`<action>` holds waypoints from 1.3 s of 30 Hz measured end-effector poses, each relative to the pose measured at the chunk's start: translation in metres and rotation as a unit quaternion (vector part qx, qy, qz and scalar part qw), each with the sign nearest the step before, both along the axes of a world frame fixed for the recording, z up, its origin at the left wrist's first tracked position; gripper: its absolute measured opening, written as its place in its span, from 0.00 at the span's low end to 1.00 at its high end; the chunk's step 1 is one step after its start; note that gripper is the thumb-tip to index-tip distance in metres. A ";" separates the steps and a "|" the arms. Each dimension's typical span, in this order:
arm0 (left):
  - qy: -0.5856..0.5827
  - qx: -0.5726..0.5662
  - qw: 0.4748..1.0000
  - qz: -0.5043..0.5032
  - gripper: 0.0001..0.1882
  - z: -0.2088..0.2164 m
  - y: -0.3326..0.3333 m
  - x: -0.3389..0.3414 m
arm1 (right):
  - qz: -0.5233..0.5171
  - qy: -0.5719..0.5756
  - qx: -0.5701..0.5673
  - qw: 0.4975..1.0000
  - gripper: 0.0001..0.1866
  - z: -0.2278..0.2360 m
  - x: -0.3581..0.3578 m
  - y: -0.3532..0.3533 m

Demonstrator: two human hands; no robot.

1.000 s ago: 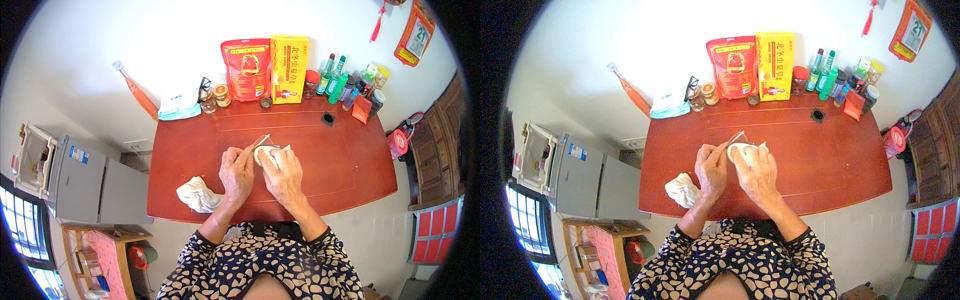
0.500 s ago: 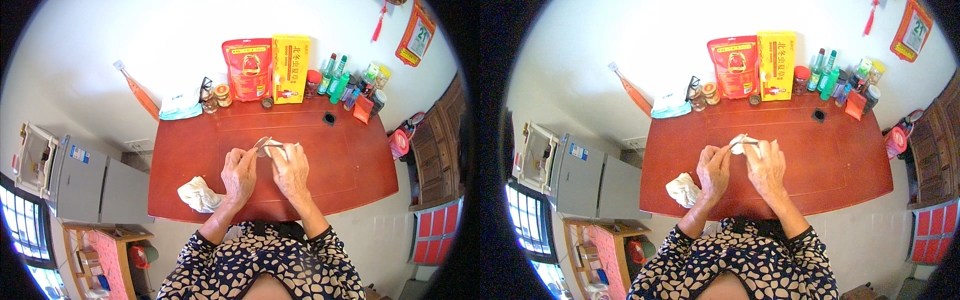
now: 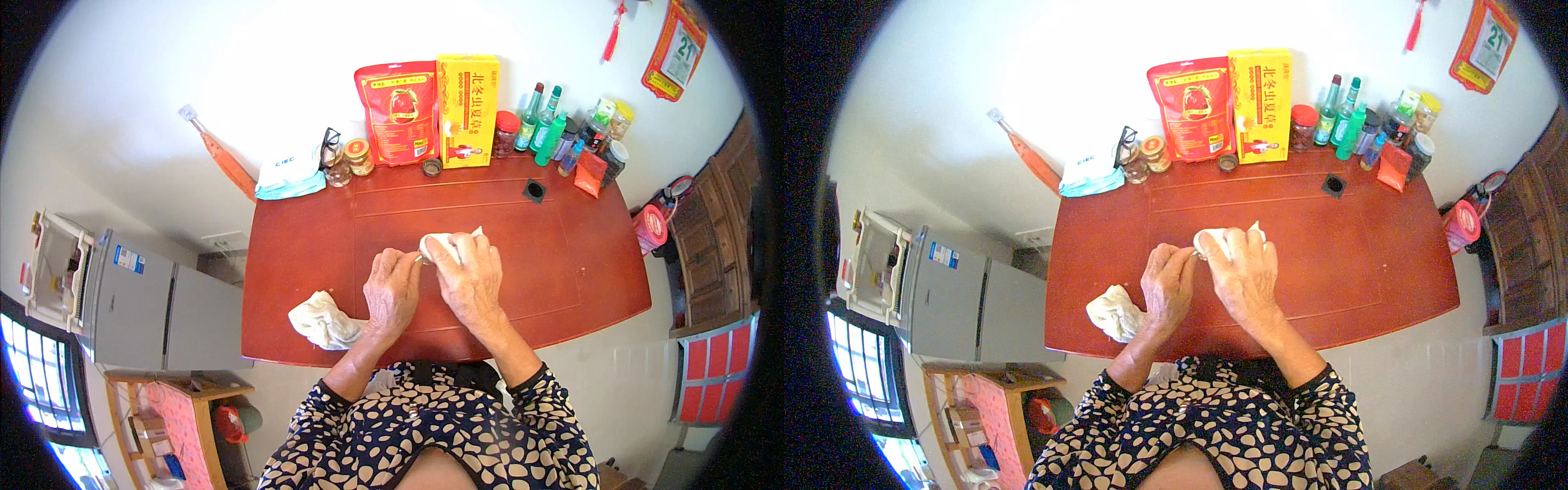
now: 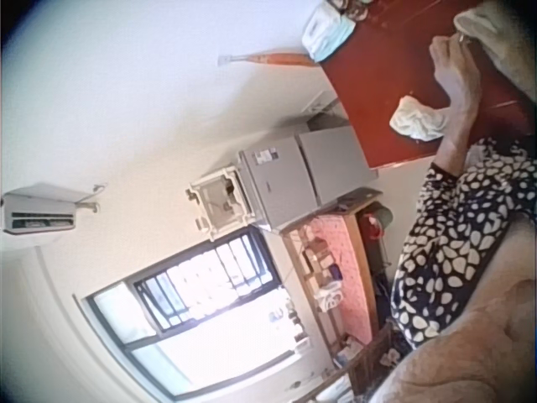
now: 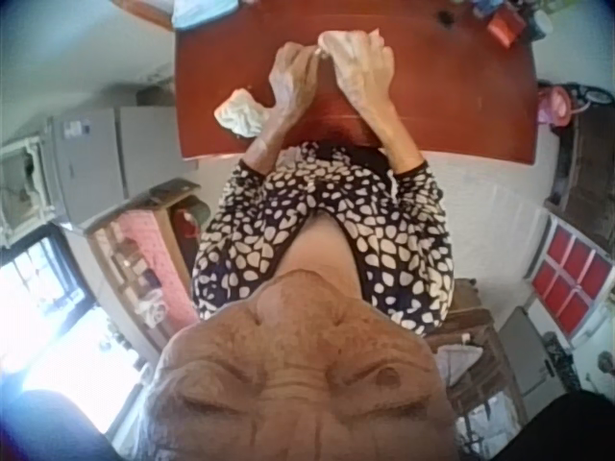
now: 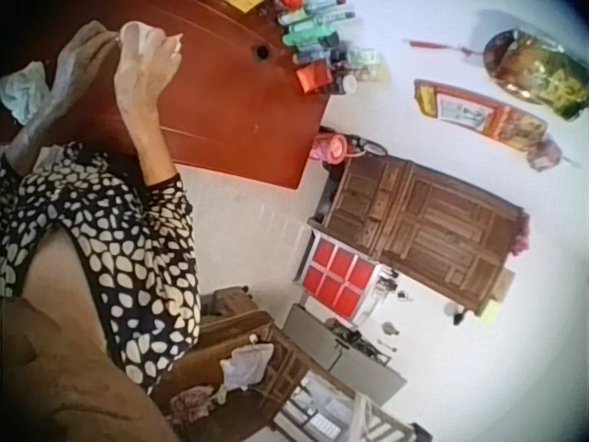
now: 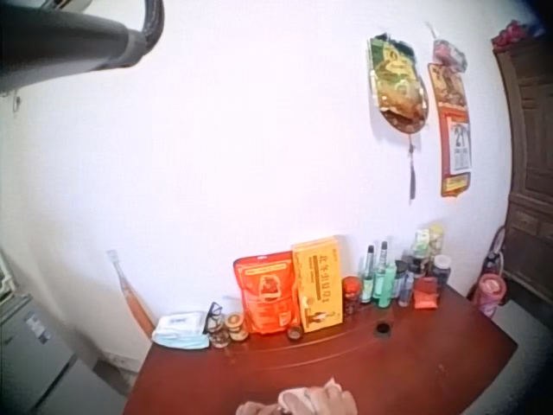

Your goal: The person wipes a glass jar with a white cloth, then cleans two pairs of eyeglasses with the same cloth. Finally, they wipe the exterior of a white package labeled CIEC.

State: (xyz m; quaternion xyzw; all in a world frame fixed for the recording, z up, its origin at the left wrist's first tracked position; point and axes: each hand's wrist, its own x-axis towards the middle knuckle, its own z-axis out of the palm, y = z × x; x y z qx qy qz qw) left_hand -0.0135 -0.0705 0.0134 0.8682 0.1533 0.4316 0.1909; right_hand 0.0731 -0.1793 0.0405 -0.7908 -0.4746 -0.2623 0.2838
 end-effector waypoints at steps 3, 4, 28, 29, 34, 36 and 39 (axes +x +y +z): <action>0.023 -0.008 1.000 -0.011 0.05 0.004 -0.001 -0.002 | -0.004 0.009 -0.024 1.000 0.21 -0.002 0.007 -0.003; 0.024 0.004 1.000 -0.016 0.05 0.003 0.000 -0.003 | -0.002 0.016 -0.035 0.999 0.21 -0.002 0.009 -0.005; -0.059 -0.268 0.943 -0.187 0.32 0.033 0.030 -0.009 | 0.265 0.688 0.038 0.675 0.11 -0.039 0.030 -0.020; -0.142 -0.509 0.812 -0.247 0.29 0.014 0.030 -0.010 | 0.245 0.682 0.066 0.686 0.10 -0.039 0.024 -0.015; -0.077 -0.646 0.737 -0.183 0.14 -0.027 0.003 -0.003 | 0.106 0.496 0.035 0.861 0.12 -0.049 -0.003 0.012; -0.110 -0.684 0.698 -0.180 0.14 -0.027 0.003 0.001 | 0.160 0.504 0.044 0.848 0.13 -0.042 -0.008 0.008; -0.164 -0.707 0.668 -0.167 0.12 -0.011 0.009 0.003 | 0.203 0.616 0.099 0.755 0.14 -0.039 -0.008 -0.009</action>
